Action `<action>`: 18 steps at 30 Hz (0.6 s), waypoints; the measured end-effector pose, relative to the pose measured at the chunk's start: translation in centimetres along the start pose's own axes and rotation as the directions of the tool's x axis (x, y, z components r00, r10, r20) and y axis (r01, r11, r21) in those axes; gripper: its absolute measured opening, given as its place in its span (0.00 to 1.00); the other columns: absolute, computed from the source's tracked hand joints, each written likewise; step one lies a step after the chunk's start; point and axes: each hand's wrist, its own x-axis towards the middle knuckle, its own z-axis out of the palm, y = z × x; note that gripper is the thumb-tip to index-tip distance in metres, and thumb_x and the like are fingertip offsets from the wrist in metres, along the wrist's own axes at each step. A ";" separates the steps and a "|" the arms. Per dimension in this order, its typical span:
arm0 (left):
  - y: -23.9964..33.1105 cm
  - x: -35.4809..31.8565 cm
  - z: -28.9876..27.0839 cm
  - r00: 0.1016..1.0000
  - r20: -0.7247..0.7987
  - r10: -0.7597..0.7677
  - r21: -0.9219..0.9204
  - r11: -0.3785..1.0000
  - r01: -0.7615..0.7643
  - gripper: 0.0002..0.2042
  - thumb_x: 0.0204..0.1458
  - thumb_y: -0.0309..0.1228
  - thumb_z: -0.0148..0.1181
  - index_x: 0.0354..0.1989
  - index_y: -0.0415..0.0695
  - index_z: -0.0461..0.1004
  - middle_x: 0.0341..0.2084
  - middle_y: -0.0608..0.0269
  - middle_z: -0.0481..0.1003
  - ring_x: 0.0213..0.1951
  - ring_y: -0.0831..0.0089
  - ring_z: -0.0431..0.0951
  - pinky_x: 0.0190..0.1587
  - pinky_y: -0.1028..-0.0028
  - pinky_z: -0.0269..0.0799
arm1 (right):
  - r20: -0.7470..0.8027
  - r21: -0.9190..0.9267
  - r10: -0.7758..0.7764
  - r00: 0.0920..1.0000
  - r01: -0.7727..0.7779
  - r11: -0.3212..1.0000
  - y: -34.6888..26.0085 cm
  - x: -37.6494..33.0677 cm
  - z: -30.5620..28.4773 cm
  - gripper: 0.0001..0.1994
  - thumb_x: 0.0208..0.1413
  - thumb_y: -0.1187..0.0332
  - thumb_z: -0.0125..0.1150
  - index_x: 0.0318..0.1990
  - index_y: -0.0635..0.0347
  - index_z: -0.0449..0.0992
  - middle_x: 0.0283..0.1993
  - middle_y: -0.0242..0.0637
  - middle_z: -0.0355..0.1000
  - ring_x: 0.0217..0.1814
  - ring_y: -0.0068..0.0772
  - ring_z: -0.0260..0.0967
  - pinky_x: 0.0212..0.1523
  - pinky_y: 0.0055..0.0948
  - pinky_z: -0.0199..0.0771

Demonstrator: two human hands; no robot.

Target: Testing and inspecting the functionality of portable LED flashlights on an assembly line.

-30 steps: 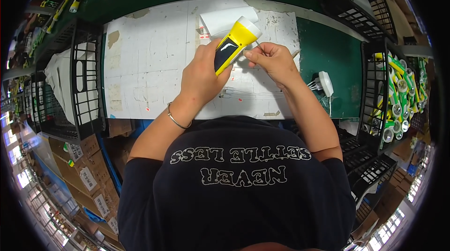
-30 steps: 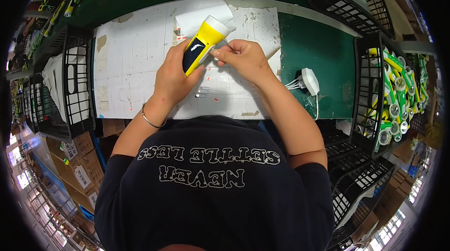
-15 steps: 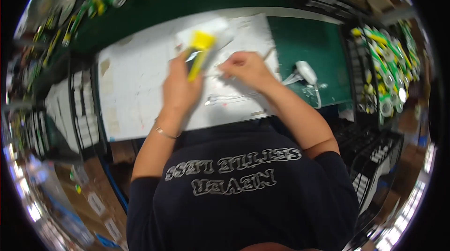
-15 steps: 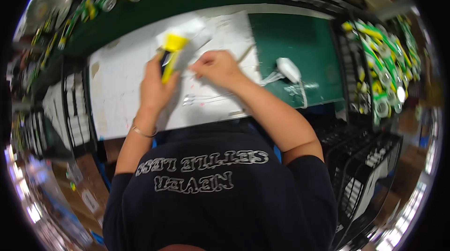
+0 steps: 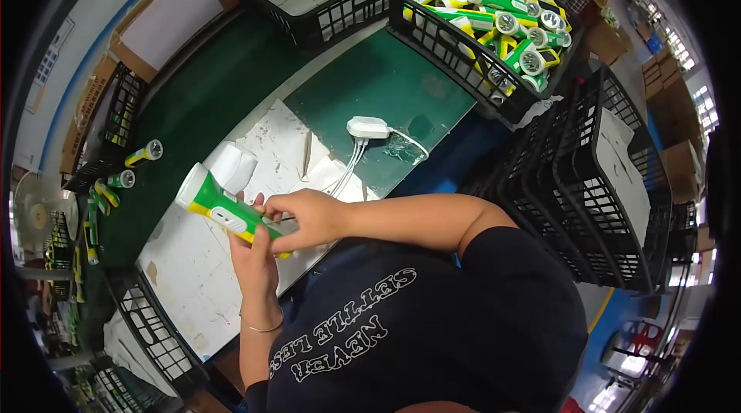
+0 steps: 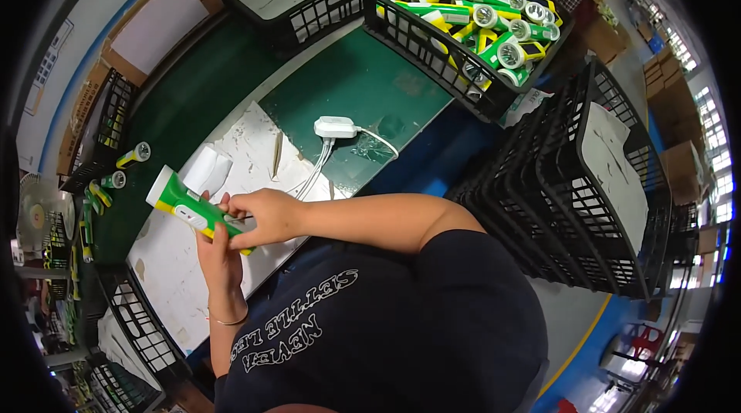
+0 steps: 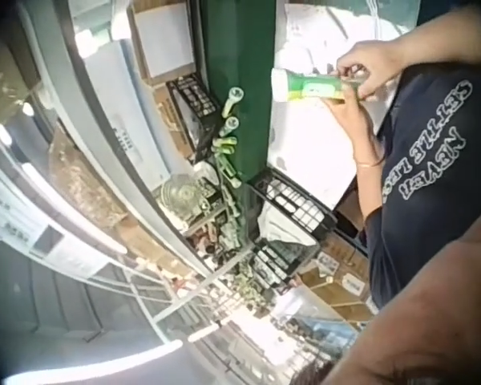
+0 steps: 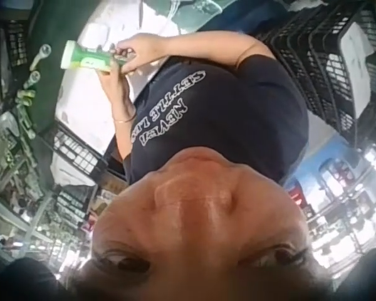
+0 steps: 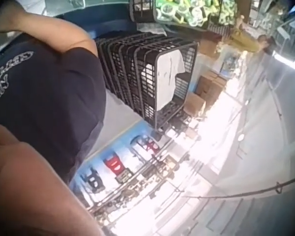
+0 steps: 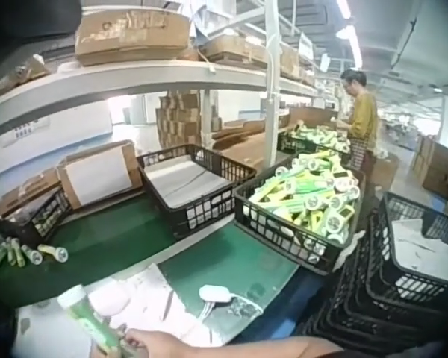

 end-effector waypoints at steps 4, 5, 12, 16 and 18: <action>1.5 0.1 -0.3 0.996 0.086 -0.036 0.187 0.982 0.019 0.33 0.54 0.48 0.49 0.65 0.47 0.47 0.55 0.61 0.60 0.59 0.68 0.56 0.58 0.66 0.50 | -0.237 -0.187 0.070 0.969 -0.116 0.975 -1.9 -2.0 -6.9 0.24 0.41 0.54 0.67 0.41 0.61 0.71 0.40 0.42 0.70 0.42 0.35 0.69 0.42 0.29 0.69; 1.7 0.1 -1.0 0.999 0.019 -0.051 0.206 0.977 0.046 0.33 0.54 0.46 0.49 0.65 0.47 0.47 0.54 0.61 0.61 0.59 0.68 0.56 0.57 0.67 0.52 | -0.358 -0.407 -0.084 0.930 -0.074 0.910 -1.4 -2.6 -10.1 0.24 0.40 0.54 0.67 0.42 0.60 0.71 0.42 0.42 0.69 0.44 0.35 0.69 0.42 0.31 0.69; 2.4 0.8 -5.3 0.974 -0.156 -0.164 0.077 0.981 0.178 0.19 0.55 0.35 0.52 0.55 0.45 0.62 0.44 0.67 0.69 0.48 0.75 0.68 0.50 0.72 0.61 | -0.808 -0.588 -0.149 0.569 -0.794 0.155 0.5 -15.4 -33.9 0.28 0.46 0.52 0.61 0.53 0.55 0.67 0.48 0.45 0.70 0.49 0.47 0.68 0.46 0.39 0.68; 2.8 3.7 -7.1 0.966 -0.197 -0.168 0.210 0.955 0.209 0.17 0.54 0.32 0.53 0.52 0.45 0.64 0.43 0.68 0.68 0.47 0.77 0.68 0.47 0.77 0.63 | -0.917 -0.369 0.163 0.365 -0.929 0.007 0.4 -15.6 -34.7 0.27 0.47 0.50 0.59 0.54 0.51 0.67 0.50 0.43 0.69 0.50 0.44 0.68 0.48 0.39 0.68; 3.4 6.2 -9.0 0.972 -0.207 -0.112 0.282 0.944 0.169 0.17 0.54 0.31 0.53 0.52 0.45 0.64 0.44 0.68 0.68 0.46 0.78 0.68 0.46 0.79 0.63 | -0.915 -0.393 -0.122 0.385 -0.918 0.051 0.3 -14.1 -32.4 0.27 0.47 0.51 0.59 0.53 0.52 0.67 0.49 0.43 0.70 0.50 0.44 0.68 0.47 0.39 0.69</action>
